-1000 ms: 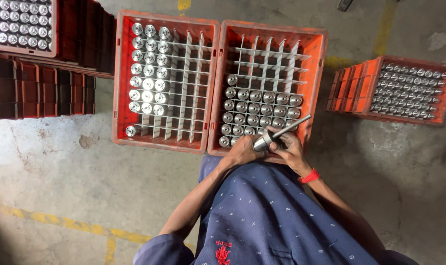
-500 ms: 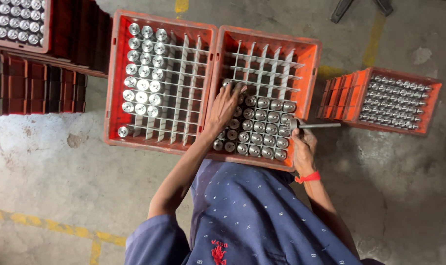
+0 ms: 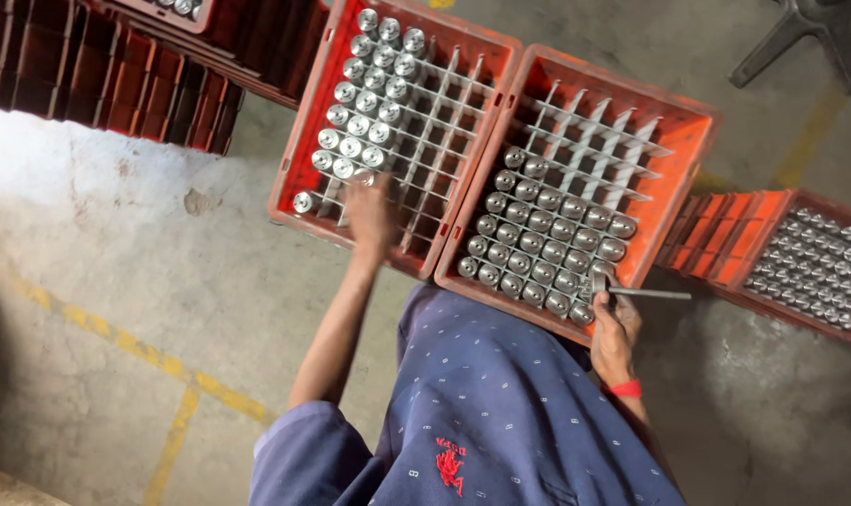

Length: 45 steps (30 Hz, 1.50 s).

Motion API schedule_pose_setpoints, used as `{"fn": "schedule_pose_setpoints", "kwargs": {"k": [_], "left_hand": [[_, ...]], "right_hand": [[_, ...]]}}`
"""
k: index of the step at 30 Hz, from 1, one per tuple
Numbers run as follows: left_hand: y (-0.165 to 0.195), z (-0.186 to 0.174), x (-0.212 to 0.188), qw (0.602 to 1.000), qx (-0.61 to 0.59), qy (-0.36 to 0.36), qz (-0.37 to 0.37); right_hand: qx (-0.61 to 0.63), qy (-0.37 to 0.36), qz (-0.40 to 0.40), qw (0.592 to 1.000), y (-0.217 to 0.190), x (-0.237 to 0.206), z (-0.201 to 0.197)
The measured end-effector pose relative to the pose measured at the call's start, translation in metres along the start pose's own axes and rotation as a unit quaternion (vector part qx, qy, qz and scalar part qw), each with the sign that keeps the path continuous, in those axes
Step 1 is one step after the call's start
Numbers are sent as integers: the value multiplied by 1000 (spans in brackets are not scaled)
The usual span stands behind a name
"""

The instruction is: The person transfers small, silver, bulbous metal parts from one orange crate to another using a metal tool. They pick up each part individually and place it into a grid within the second crate. The person then lifts the filled crate and places it on a stack of other crates.

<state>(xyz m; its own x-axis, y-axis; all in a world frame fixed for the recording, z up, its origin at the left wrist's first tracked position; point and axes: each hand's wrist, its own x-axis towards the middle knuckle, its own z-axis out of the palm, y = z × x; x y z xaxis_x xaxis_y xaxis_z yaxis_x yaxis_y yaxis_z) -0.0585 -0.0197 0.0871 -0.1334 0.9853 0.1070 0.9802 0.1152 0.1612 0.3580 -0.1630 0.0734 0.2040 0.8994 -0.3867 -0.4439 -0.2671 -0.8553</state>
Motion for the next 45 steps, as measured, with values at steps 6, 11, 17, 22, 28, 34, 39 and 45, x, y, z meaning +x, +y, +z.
{"fn": "schedule_pose_setpoints", "kwargs": {"k": [6,11,17,22,28,34,39,45], "left_hand": [[-112,-2,0,966,205,57,-144],[-119,-1,7,972,161,0,-172],[-134,-95,-12,983,-138,28,-122],[-116,-133,-18,848,-520,94,-30],[38,3,-24,837,-535,-95,-68],[151,11,-92,867,-425,-252,62],[166,-6,-95,841,-378,-371,109],[160,9,-94,775,-372,-498,113]], "right_hand": [[-11,-14,5,1000,17,12,4],[17,-46,18,999,35,22,10],[-62,-43,12,997,43,10,-6],[-58,-71,34,995,32,4,12],[-97,-100,32,990,3,-2,68],[-114,-84,-4,990,-30,-6,85],[-173,-173,-79,966,-33,-12,72],[-173,-224,-34,958,-13,-5,46]]}}
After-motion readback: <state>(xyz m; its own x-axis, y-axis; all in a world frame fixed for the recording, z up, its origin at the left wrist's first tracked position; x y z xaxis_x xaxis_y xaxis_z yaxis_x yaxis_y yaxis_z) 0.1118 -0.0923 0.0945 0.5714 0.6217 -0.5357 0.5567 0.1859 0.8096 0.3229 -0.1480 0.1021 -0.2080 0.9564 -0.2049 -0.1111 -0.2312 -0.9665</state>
